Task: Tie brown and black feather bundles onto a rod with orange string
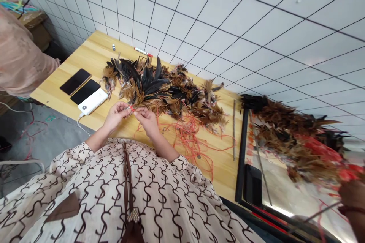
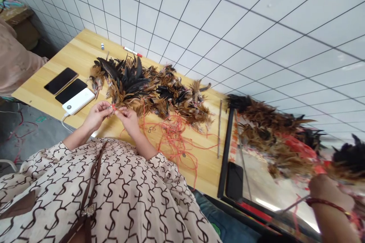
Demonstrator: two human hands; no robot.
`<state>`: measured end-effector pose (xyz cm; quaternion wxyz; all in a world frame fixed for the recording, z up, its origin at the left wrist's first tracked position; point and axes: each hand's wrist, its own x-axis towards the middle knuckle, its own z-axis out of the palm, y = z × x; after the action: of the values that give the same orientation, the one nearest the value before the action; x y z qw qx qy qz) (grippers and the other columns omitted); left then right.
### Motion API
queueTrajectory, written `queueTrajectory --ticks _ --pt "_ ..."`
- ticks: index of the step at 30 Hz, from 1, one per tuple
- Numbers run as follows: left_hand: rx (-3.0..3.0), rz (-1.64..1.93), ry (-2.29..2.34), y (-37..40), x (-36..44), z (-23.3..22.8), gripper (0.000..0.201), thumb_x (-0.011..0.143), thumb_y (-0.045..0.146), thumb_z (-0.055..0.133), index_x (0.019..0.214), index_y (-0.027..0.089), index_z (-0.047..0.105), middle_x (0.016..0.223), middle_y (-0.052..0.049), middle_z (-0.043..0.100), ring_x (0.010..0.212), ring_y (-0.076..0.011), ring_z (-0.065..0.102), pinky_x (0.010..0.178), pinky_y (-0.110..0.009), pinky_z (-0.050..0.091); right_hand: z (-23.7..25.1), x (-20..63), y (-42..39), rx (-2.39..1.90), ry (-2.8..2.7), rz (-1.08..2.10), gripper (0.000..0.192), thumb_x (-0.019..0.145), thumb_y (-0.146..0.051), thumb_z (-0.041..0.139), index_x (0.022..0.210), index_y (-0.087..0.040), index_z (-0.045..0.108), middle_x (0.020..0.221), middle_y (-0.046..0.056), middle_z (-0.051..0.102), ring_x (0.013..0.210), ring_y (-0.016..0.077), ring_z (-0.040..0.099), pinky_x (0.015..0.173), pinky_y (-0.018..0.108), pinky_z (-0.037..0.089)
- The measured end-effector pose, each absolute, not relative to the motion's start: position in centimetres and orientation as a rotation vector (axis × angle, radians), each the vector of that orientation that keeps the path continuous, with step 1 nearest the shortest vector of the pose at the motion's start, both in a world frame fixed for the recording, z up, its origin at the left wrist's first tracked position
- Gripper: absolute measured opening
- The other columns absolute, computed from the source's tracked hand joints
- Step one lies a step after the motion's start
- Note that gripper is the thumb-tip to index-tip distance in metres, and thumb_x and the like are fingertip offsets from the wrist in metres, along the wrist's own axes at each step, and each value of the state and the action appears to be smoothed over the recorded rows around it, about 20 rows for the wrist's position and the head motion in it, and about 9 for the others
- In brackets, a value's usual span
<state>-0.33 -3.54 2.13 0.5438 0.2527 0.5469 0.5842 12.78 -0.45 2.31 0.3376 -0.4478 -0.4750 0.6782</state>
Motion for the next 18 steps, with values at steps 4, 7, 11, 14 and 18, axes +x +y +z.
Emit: queueTrajectory --ticks 4,7,11,14,18 --pt "0.613 1.323 1.268 -3.7 -0.3 2.3 0.030 0.051 0.029 0.077 0.069 0.018 0.055 0.056 0.004 0.055 0.050 -0.0084 0.047 0.047 -0.022 0.038 2.2 12.5 -0.3 -1.215 -1.108 1.917 0.035 0.053 -0.046 0.076 0.057 -0.019 0.054 0.047 -0.007 0.038 0.049 0.0077 0.031 0.048 0.023 0.024" --pt "0.649 1.279 1.283 -3.9 -0.3 2.2 0.032 0.056 0.035 0.076 0.074 0.018 0.056 0.064 0.003 0.057 0.055 -0.0098 0.052 0.048 -0.022 0.040 2.3 12.1 -0.4 -1.201 -1.008 1.929 0.039 0.047 -0.046 0.080 0.053 -0.018 0.053 0.045 -0.007 0.036 0.048 0.0067 0.029 0.046 0.023 0.021" --pt "0.821 1.197 1.347 -4.3 -0.2 2.1 0.035 0.063 0.042 0.072 0.084 0.019 0.057 0.069 0.002 0.058 0.056 -0.0105 0.053 0.049 -0.022 0.039 2.5 11.8 -0.6 -1.202 -0.872 1.897 0.041 0.043 -0.045 0.081 0.052 -0.017 0.053 0.045 -0.007 0.040 0.043 0.0039 0.024 0.043 0.023 0.017" --pt "1.008 1.136 1.425 -4.6 -0.1 2.1 0.028 0.069 0.043 0.068 0.076 0.018 0.058 0.057 0.004 0.052 0.051 -0.0104 0.047 0.051 -0.023 0.037 2.7 11.6 -0.6 -1.199 -0.830 1.900 0.042 0.040 -0.044 0.082 0.049 -0.016 0.052 0.045 -0.006 0.043 0.042 0.0031 0.023 0.041 0.023 0.016" --pt "1.106 1.160 1.502 -4.8 0.2 2.2 0.025 0.072 0.042 0.063 0.063 0.019 0.056 0.053 0.004 0.050 0.052 -0.0115 0.045 0.053 -0.024 0.035 2.6 11.6 -0.6 -1.213 -0.797 1.894 0.041 0.038 -0.039 0.083 0.050 -0.017 0.051 0.046 -0.006 0.044 0.043 0.0032 0.023 0.041 0.023 0.017"
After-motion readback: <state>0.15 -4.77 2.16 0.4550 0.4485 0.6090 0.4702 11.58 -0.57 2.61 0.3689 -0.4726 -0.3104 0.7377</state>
